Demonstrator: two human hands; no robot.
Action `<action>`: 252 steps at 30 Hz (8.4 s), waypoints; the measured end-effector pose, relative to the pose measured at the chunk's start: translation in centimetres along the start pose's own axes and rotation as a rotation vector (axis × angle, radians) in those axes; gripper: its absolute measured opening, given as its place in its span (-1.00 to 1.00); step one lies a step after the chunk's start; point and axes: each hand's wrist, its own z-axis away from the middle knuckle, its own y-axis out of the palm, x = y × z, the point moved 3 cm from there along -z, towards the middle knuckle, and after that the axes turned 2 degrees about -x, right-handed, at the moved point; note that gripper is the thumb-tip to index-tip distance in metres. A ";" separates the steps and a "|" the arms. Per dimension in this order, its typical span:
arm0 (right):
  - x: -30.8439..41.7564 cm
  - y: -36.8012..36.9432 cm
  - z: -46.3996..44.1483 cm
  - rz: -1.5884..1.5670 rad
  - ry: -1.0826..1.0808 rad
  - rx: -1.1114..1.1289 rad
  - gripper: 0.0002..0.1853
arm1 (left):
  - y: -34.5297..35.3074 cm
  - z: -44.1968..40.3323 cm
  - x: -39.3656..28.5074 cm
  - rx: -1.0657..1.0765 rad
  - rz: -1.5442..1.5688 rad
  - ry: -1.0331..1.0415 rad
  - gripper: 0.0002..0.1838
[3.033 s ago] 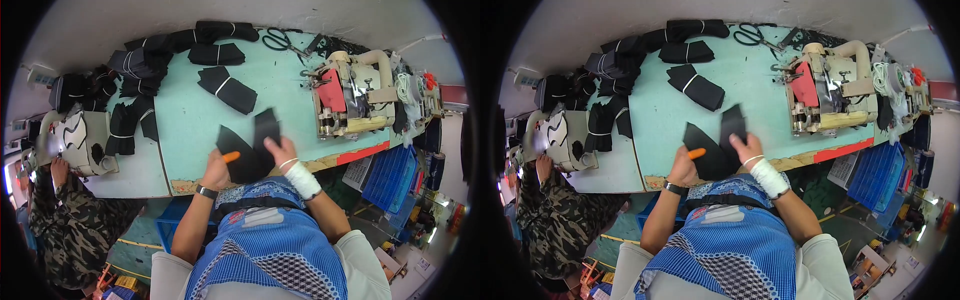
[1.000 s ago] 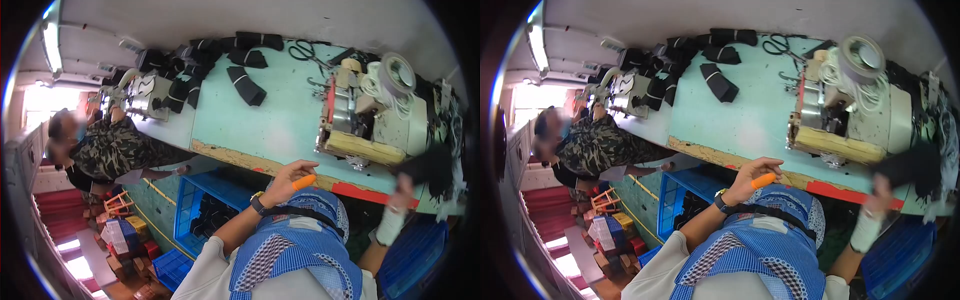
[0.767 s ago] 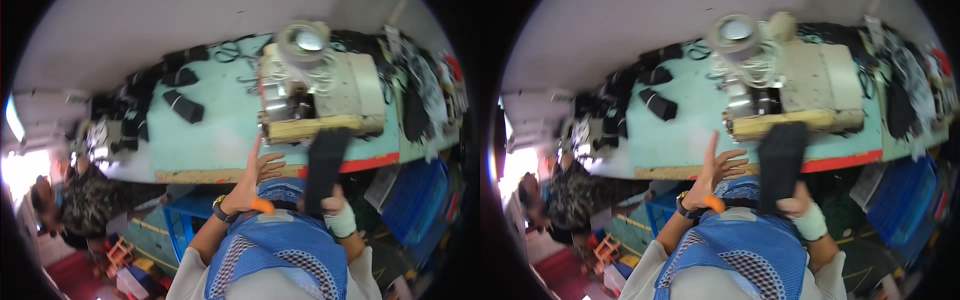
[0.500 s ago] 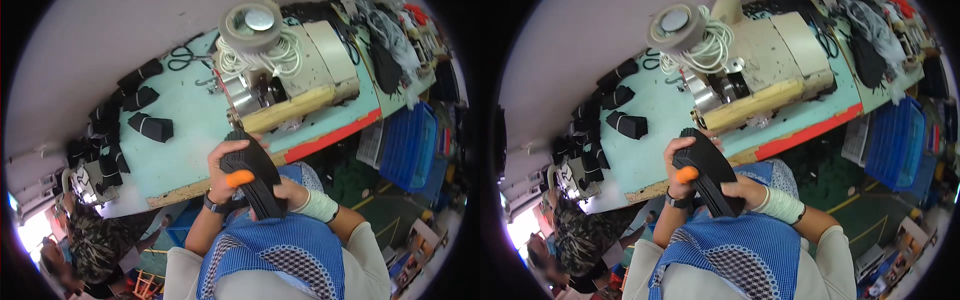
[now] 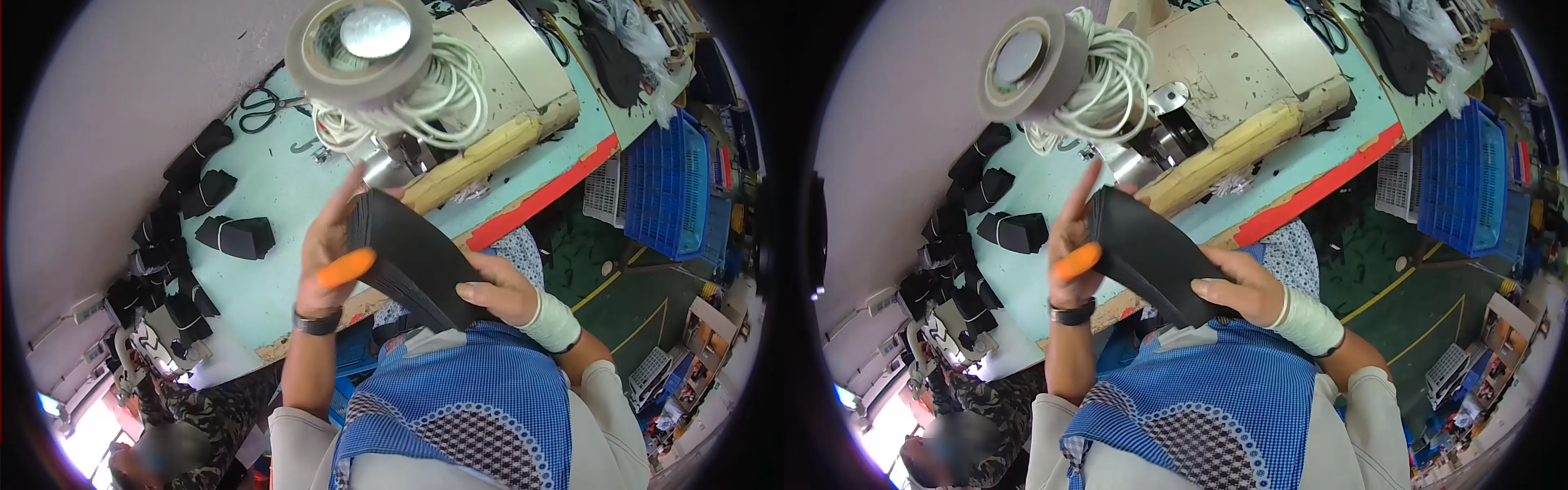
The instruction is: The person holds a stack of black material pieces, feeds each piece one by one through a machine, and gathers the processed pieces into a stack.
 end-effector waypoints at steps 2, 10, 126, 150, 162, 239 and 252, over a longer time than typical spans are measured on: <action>0.3 -0.6 -0.5 0.238 -0.080 -0.240 -0.52 | -0.1 -1.0 -0.4 0.000 -0.099 -0.062 -0.61; -0.7 0.3 -1.9 0.147 0.039 -0.271 -0.68 | -1.7 -2.8 0.3 -0.257 -0.674 -0.423 -0.80; 1.6 1.6 -2.7 -0.014 -0.105 -0.385 -0.71 | -2.4 -6.9 -2.4 -0.143 -0.642 -0.678 -0.72; 1.5 1.5 -3.0 -0.144 -0.170 -0.471 -0.64 | -5.3 -6.2 -2.0 -0.115 -0.943 -0.681 -0.78; 1.5 1.3 -2.8 -0.143 -0.180 -0.498 -0.56 | -1.2 -6.6 -3.7 -0.075 -0.928 -0.667 -0.84; 0.9 1.6 -2.2 -0.175 -0.234 -0.512 -0.63 | -10.0 -4.6 1.4 -0.022 -1.114 -0.565 -0.72; 0.3 1.6 -2.4 -0.348 -0.085 -0.468 -0.65 | -3.5 -5.1 -0.2 -0.135 -0.918 -0.680 -0.72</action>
